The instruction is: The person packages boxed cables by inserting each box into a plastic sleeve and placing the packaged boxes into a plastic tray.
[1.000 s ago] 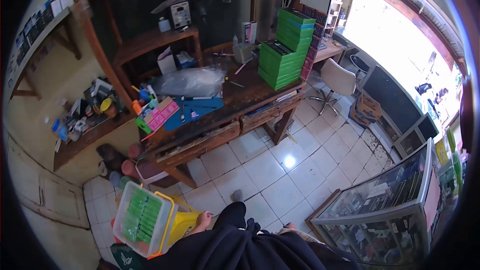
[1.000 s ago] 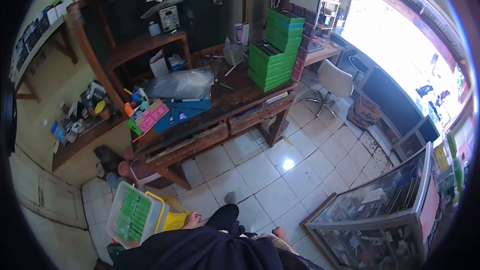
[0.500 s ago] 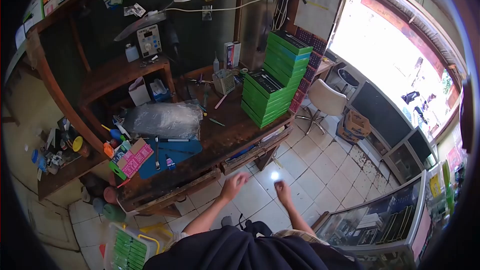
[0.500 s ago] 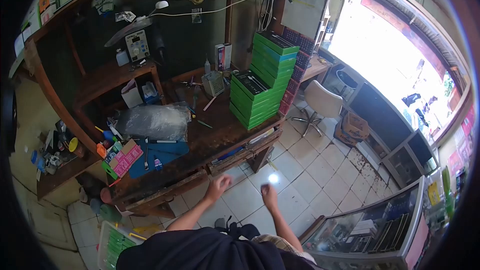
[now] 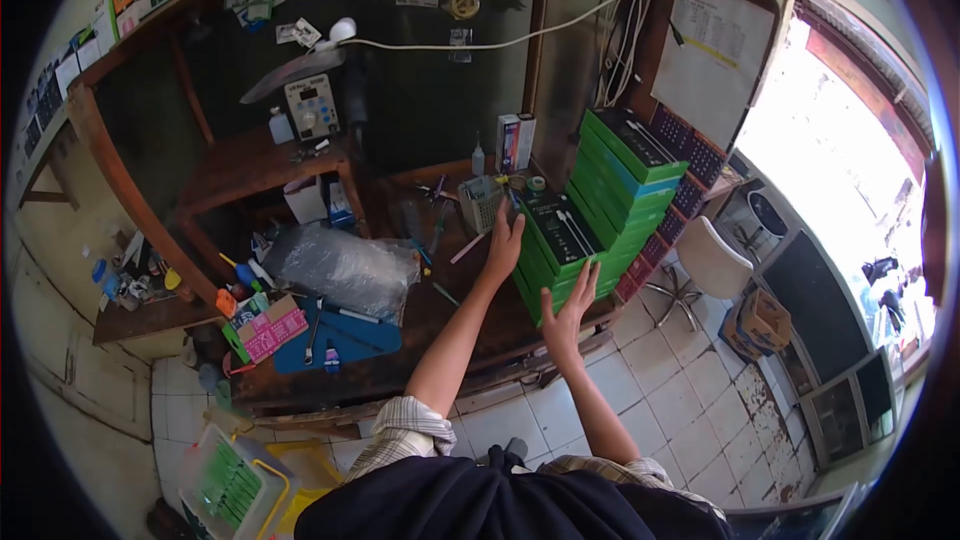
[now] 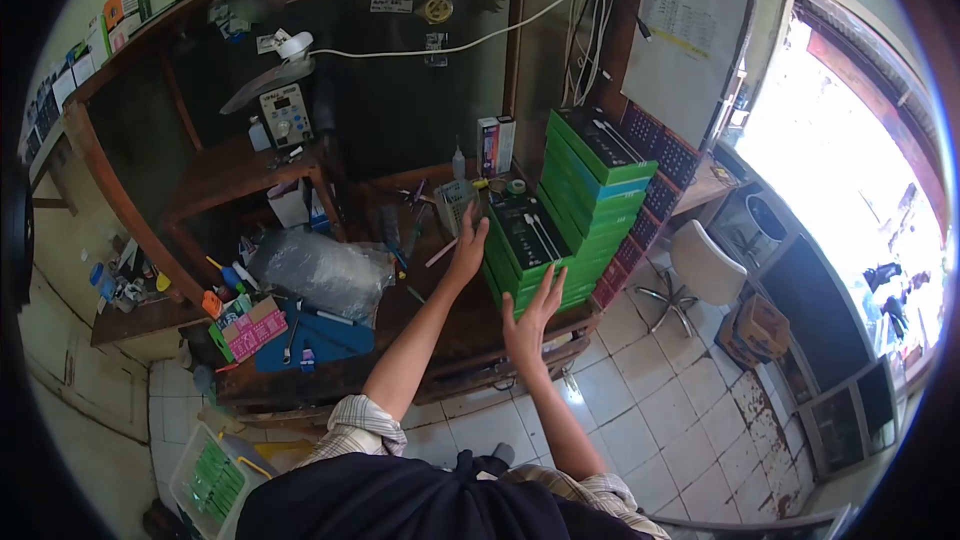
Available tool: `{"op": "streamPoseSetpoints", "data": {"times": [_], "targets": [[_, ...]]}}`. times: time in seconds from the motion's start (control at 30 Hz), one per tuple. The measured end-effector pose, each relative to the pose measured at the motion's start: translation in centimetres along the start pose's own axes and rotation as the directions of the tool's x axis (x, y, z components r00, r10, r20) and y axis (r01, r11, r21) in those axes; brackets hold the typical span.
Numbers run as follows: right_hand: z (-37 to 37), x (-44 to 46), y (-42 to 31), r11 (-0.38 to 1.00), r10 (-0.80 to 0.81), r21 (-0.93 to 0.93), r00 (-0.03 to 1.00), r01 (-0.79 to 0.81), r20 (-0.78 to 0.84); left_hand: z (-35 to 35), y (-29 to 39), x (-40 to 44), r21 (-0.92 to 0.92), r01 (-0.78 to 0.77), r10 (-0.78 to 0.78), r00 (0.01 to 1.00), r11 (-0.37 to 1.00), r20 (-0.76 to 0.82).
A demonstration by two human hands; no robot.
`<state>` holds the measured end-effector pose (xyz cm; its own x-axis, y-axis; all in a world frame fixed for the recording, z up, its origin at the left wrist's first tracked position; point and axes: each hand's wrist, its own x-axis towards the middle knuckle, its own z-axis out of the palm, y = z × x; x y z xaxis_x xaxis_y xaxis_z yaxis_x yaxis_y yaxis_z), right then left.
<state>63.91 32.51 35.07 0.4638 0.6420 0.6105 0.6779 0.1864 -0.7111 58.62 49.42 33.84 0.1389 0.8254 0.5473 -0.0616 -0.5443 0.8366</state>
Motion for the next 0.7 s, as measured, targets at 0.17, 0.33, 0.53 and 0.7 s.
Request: {"op": "streamPoseSetpoints", "data": {"times": [0.17,0.33,0.53,0.7], "targets": [[0.5,0.5,0.7,0.989,-0.018,-0.142,0.997,0.028,0.077,1.0,-0.5,1.0,-0.053,0.047,-0.044,0.997,0.998,0.060],[0.2,0.3,2.0,0.989,-0.066,-0.127,0.991,0.080,0.116,0.1,3.7,0.3,-0.210,0.051,-0.056,0.998,0.976,-0.022],[0.9,0.0,0.3,0.975,-0.188,0.122,0.982,0.187,-0.003,-2.4,7.3,-1.8,-0.473,0.031,-0.087,0.992,0.880,-0.096],[3.4,-1.9,-4.5,0.938,-0.222,0.286,0.973,0.197,0.057,-10.0,8.9,-7.4,-0.264,0.028,-0.113,0.943,0.964,-0.312]]}}
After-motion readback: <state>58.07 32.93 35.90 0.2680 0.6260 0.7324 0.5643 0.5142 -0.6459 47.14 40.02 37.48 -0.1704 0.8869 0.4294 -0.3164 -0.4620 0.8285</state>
